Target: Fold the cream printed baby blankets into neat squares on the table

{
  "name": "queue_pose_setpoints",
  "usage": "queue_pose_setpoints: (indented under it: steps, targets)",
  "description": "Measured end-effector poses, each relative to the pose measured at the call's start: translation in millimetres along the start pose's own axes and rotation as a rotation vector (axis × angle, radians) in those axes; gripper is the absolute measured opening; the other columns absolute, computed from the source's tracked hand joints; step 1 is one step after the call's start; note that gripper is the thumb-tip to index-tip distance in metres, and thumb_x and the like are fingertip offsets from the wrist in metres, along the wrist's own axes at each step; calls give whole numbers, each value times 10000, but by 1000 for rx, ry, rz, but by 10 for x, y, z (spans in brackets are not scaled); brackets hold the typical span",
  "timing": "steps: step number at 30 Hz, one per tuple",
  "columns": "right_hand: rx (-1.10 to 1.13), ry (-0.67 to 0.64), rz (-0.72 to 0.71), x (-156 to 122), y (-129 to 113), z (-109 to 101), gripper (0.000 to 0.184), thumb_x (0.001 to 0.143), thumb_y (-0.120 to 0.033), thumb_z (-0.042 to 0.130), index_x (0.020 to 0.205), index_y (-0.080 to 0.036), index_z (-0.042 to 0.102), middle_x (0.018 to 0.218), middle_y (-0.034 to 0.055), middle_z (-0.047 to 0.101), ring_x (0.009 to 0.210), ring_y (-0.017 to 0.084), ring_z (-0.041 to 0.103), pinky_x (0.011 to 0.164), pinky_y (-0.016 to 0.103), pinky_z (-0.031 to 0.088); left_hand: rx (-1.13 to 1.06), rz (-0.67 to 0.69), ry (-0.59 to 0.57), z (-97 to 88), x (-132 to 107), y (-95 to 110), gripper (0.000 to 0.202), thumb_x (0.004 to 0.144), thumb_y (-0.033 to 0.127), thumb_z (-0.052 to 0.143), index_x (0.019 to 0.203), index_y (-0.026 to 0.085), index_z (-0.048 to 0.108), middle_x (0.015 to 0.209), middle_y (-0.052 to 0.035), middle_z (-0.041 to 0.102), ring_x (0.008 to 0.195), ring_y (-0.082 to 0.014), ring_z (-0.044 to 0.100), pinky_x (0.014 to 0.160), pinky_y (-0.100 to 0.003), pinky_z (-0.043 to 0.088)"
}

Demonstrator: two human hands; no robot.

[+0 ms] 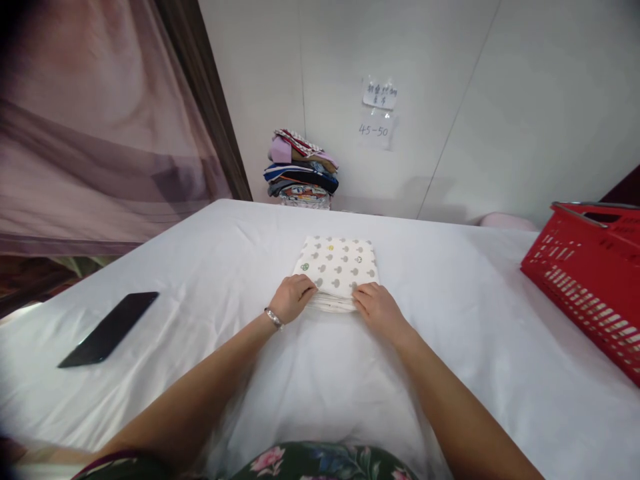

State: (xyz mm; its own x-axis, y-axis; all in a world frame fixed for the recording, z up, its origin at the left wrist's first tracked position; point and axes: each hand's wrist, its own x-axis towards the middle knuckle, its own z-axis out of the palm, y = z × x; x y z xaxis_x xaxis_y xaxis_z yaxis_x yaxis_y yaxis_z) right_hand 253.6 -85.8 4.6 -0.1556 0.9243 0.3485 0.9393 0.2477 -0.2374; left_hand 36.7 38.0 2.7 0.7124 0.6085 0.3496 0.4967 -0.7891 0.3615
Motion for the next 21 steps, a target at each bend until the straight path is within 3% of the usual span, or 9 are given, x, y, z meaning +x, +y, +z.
queue_pose_setpoints:
  steps: [8,15,21]
  targets:
    - [-45,8,14,33,12,56,203,882,-241,399,955,-224,587,981,52,601,883,197,519,752,340,426,35,-12,43,63,-8,-5,228,879,239,359,776,176,552,822,-45,576,785,-161,513,718,-321,362]
    - [-75,103,89,-34,43,144,344,880,-166,310,1154,-223,510,944,75,618,832,206,552,692,334,442,36,19,14,52,3,-39,242,882,253,354,770,183,556,766,-37,586,742,-160,522,704,-316,367]
    - [-56,132,37,-58,68,147,337,857,-133,324,1100,-208,545,950,74,617,849,203,550,716,325,435,24,70,34,90,-12,-66,216,889,232,331,878,198,544,784,-23,601,741,-151,523,710,-299,367]
